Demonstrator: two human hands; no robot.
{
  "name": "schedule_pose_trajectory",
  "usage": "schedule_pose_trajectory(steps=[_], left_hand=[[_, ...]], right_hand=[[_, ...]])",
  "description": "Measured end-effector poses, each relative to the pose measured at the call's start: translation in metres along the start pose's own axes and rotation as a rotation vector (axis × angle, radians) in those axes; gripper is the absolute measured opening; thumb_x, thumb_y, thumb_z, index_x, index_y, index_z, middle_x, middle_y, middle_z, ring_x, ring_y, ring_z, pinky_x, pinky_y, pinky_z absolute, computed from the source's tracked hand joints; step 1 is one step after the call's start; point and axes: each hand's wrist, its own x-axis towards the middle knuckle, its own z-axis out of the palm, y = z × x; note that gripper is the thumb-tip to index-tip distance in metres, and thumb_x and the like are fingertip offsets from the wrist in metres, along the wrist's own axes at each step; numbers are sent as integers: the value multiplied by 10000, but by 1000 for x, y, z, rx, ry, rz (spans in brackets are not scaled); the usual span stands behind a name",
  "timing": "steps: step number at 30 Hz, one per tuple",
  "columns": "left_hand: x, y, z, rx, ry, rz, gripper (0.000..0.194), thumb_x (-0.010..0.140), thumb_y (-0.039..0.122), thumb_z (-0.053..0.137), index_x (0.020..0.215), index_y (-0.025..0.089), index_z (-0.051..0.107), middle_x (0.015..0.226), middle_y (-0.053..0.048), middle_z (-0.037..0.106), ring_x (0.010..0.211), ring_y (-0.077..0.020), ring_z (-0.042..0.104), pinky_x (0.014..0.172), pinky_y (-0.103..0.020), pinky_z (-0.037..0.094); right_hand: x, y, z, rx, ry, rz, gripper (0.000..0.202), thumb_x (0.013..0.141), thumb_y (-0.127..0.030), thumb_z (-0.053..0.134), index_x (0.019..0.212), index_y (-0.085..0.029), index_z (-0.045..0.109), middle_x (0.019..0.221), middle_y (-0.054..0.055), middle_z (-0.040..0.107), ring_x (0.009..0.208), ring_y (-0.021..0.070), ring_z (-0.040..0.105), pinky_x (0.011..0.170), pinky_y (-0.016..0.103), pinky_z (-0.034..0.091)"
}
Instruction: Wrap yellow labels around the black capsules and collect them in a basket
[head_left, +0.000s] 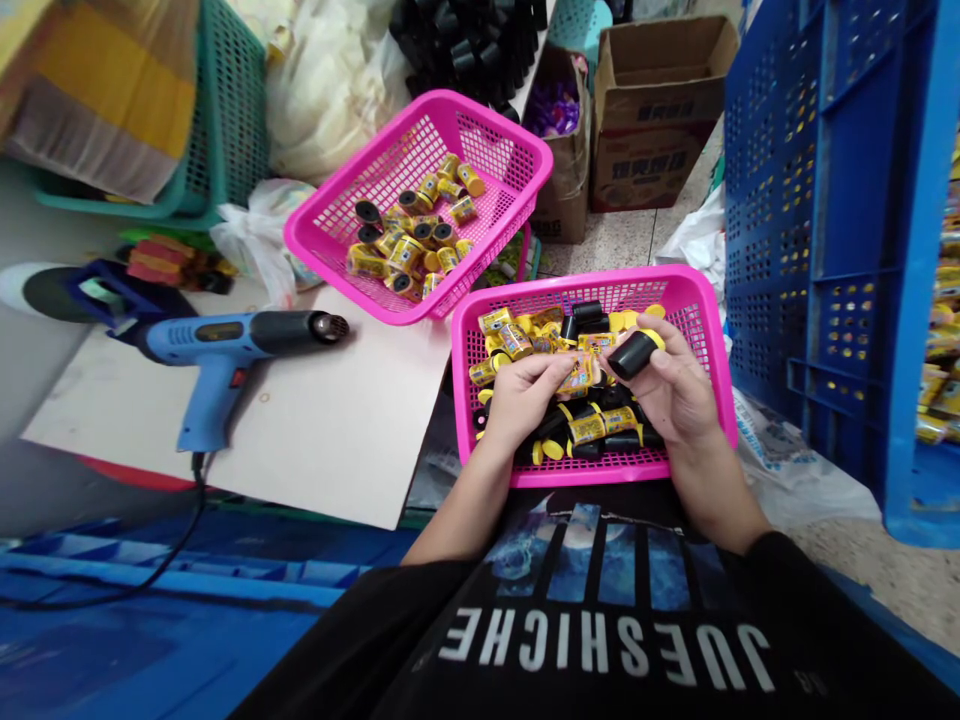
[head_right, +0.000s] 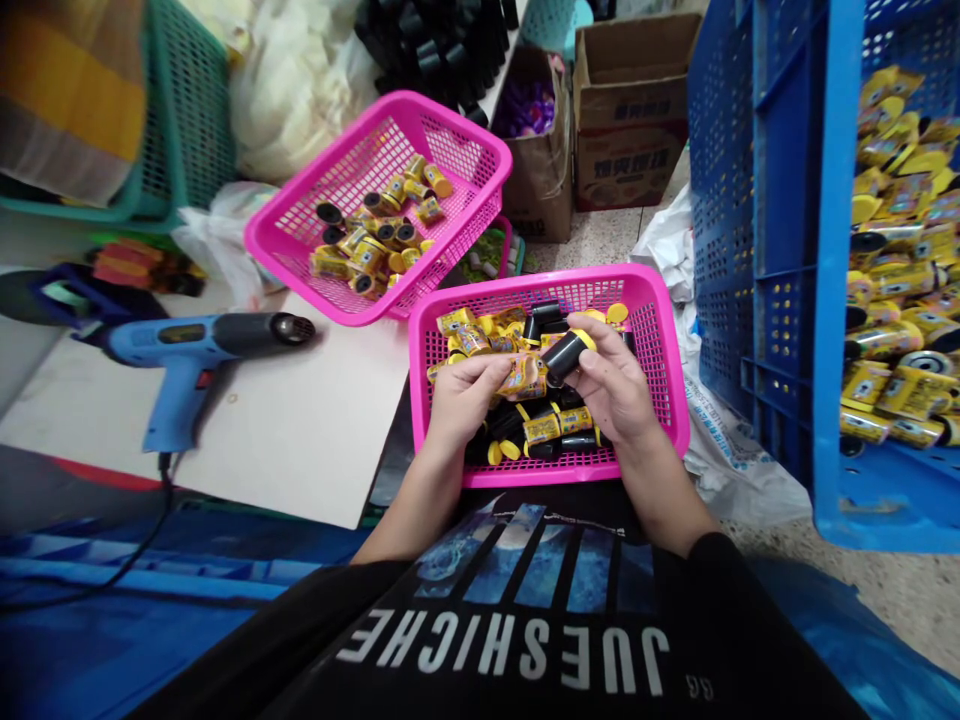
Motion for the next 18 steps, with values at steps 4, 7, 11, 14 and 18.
schedule_pose_trajectory(steps=[4,7,11,14,18], left_hand=[[-1,4,2,-29,-1,2,431,807,577,764,887,162,844,798,-58,800,602,-148,669,540,-247,551],[0,2,0,-43,-12,-1,445,811,594,759,895,165,842,738,-41,777,562,-131,644,536,-240,533],[1,-1,-4,-102,-46,-23,516,828,641,719,981,162,835,691,-34,753,557,-146,657,550,-257,541],[1,2,-5,-127,-69,-39,520,845,630,706,1032,160,826,741,-46,771,586,-159,684,569,-271,566],[-3,11,-4,-144,-138,-51,412,809,518,791,1066,197,816,983,-69,802,723,-170,728,641,-283,612]], right_hand=[[1,7,-3,-131,10,-76,299,788,-406,821,1041,-329,680,1048,-25,713,964,174,703,957,374,587],[3,12,-9,-297,-5,-158,300,793,-417,830,1047,-318,705,1057,-13,727,982,169,692,939,339,570],[4,17,-15,-467,-6,-241,286,807,-424,823,1052,-314,725,1099,-9,730,1014,175,681,920,328,553],[3,17,-17,-564,-34,-266,281,836,-434,798,1078,-310,723,1108,0,728,1025,186,677,936,351,543],[2,14,-13,-771,-101,-333,302,834,-430,806,1100,-306,735,1107,20,733,1077,220,664,1029,419,509]])
